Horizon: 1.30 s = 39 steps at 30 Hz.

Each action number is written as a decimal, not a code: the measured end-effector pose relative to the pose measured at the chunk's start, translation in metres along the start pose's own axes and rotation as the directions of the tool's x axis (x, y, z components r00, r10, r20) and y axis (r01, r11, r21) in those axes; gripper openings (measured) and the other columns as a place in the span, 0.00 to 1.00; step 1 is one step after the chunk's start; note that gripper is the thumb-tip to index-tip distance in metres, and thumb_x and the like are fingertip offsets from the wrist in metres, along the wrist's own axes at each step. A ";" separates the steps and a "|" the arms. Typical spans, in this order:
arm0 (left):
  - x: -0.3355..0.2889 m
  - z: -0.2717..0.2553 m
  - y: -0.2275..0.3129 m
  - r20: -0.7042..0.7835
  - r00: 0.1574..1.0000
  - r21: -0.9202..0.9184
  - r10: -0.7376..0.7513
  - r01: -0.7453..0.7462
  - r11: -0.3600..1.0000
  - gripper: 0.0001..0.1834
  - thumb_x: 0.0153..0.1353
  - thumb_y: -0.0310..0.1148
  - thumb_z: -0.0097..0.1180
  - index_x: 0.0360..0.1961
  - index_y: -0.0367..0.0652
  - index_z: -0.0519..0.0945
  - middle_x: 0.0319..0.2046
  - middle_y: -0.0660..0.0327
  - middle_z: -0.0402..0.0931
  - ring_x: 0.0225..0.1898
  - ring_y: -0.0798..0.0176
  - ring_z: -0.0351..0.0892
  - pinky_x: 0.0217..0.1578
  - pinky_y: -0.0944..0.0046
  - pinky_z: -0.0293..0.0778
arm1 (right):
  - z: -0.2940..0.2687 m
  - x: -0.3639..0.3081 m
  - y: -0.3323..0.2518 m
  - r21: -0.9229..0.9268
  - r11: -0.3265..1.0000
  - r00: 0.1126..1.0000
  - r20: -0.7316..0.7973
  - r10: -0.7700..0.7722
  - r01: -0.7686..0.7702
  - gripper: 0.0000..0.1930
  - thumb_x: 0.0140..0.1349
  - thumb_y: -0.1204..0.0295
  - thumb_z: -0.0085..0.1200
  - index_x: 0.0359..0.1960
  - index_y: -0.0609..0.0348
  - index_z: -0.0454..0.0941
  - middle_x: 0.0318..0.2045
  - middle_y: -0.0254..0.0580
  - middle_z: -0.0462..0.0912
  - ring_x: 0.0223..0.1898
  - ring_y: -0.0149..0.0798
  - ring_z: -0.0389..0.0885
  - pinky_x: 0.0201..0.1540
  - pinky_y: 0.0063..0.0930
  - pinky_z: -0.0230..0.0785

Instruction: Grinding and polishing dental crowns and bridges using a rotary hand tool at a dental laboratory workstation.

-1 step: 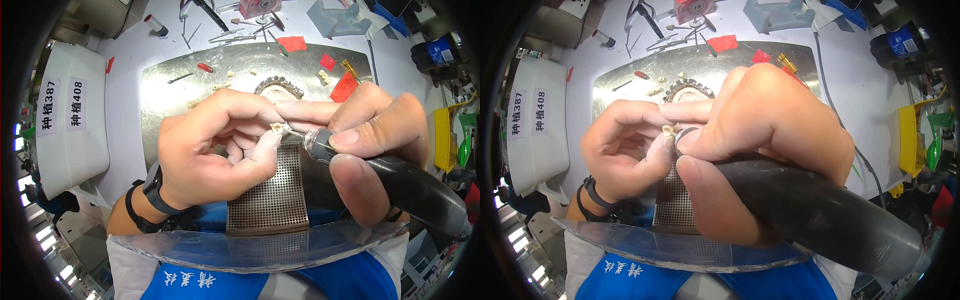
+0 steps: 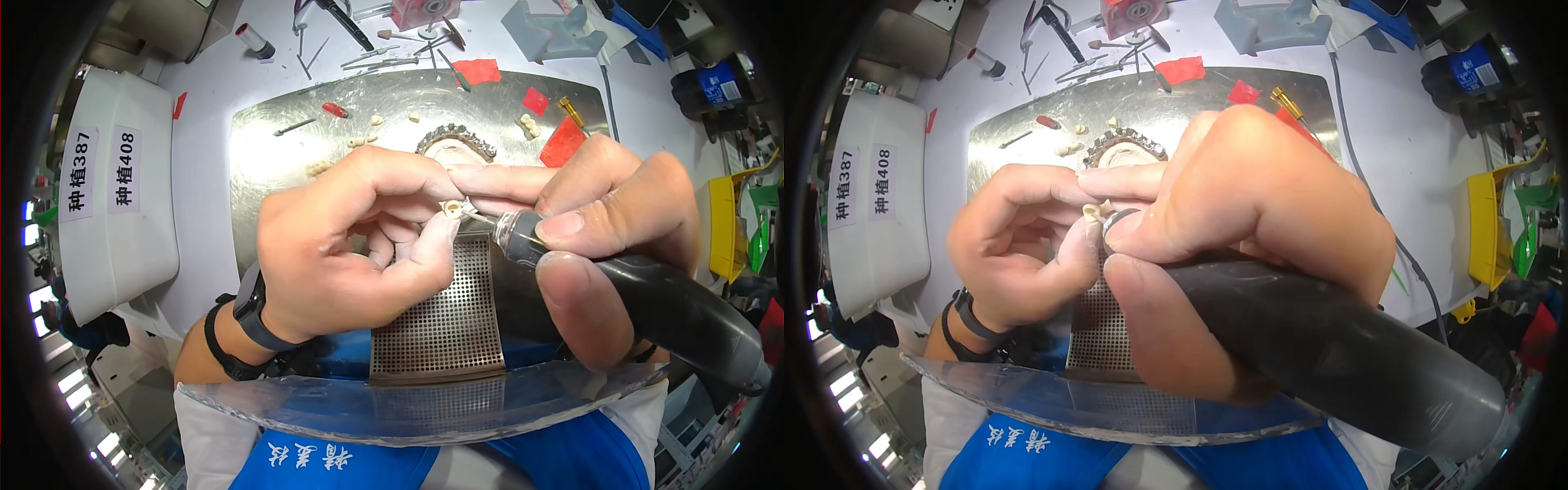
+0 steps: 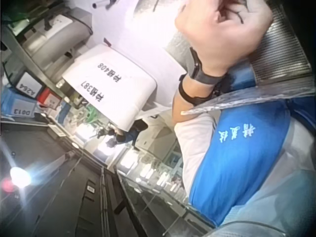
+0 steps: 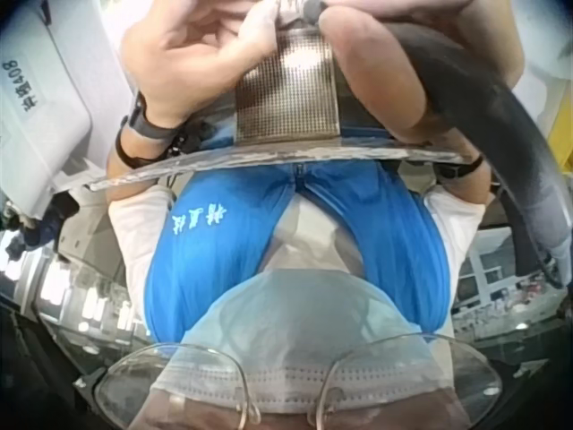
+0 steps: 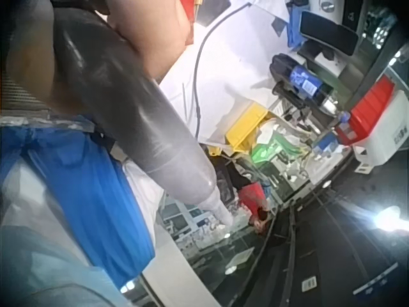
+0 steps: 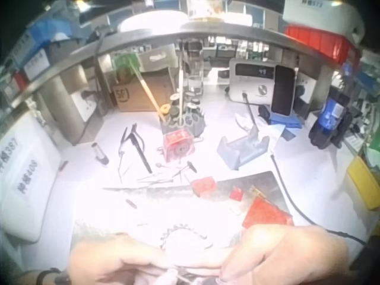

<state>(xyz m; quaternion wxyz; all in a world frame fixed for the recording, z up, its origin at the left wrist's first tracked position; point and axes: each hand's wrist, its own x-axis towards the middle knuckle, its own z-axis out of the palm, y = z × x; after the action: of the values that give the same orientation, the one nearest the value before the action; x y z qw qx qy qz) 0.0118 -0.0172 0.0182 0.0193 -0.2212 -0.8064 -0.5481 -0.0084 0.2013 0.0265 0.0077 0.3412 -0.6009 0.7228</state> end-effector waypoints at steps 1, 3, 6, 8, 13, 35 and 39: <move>-0.002 0.000 0.000 -0.002 1.000 0.001 -0.002 0.002 1.000 0.14 0.58 0.15 0.62 0.46 0.31 0.76 0.36 0.56 0.83 0.33 0.72 0.83 0.31 0.73 0.78 | 0.001 0.000 0.001 0.002 1.000 1.000 -0.001 -0.001 0.001 0.09 0.67 0.76 0.55 0.45 0.61 0.69 0.33 0.46 0.75 0.45 0.57 0.86 0.56 0.55 0.80; -0.003 0.002 0.001 -0.035 0.997 0.163 0.071 -0.065 0.984 0.15 0.56 0.14 0.63 0.45 0.30 0.77 0.35 0.57 0.83 0.33 0.74 0.82 0.31 0.74 0.77 | 0.002 0.001 0.002 0.003 1.000 1.000 -0.006 -0.003 0.003 0.08 0.67 0.77 0.55 0.43 0.62 0.69 0.32 0.46 0.75 0.43 0.55 0.86 0.56 0.55 0.81; 0.006 0.018 -0.003 -0.257 0.953 0.145 0.159 -0.125 0.982 0.13 0.48 0.19 0.69 0.37 0.41 0.84 0.19 0.69 0.80 0.17 0.83 0.72 0.17 0.77 0.65 | 0.002 0.001 0.001 -0.001 1.000 1.000 -0.019 -0.007 0.007 0.07 0.65 0.78 0.55 0.42 0.63 0.70 0.30 0.46 0.76 0.41 0.52 0.87 0.55 0.54 0.81; 0.007 0.018 -0.003 -0.240 0.954 0.157 0.178 -0.143 0.977 0.13 0.48 0.19 0.69 0.37 0.41 0.84 0.19 0.68 0.79 0.16 0.81 0.72 0.17 0.76 0.67 | 0.002 0.001 0.001 -0.001 1.000 1.000 -0.028 -0.010 0.010 0.07 0.65 0.79 0.55 0.41 0.64 0.71 0.30 0.46 0.76 0.39 0.49 0.87 0.54 0.54 0.82; 0.005 0.012 -0.004 -0.158 0.961 0.242 0.229 -0.187 0.952 0.14 0.47 0.20 0.69 0.37 0.40 0.84 0.19 0.63 0.80 0.16 0.72 0.76 0.18 0.72 0.71 | -0.006 0.006 -0.020 -0.207 0.960 0.982 -0.004 0.190 -0.187 0.06 0.63 0.79 0.57 0.39 0.64 0.72 0.29 0.46 0.78 0.39 0.48 0.87 0.54 0.48 0.81; 0.010 0.005 0.002 -0.083 0.972 0.255 0.219 -0.192 0.948 0.14 0.46 0.19 0.68 0.37 0.40 0.85 0.22 0.62 0.83 0.18 0.72 0.80 0.19 0.73 0.73 | -0.012 0.008 -0.020 -0.255 0.940 0.968 0.044 0.246 -0.227 0.06 0.64 0.77 0.56 0.38 0.64 0.72 0.27 0.46 0.78 0.38 0.44 0.86 0.55 0.48 0.81; 0.008 0.009 -0.003 -0.158 0.965 0.138 0.209 -0.188 0.972 0.13 0.47 0.19 0.68 0.37 0.40 0.85 0.21 0.64 0.83 0.17 0.75 0.78 0.19 0.74 0.72 | -0.015 0.009 -0.023 -0.237 0.951 0.969 0.096 0.227 -0.199 0.06 0.65 0.77 0.56 0.39 0.64 0.72 0.29 0.46 0.78 0.38 0.45 0.86 0.55 0.49 0.80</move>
<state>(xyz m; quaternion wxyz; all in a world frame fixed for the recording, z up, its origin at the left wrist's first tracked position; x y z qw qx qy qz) 0.0050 -0.0074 0.0143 0.1568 -0.2515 -0.8075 -0.5101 -0.0127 0.2170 0.0500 -0.0684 0.3147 -0.7116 0.6244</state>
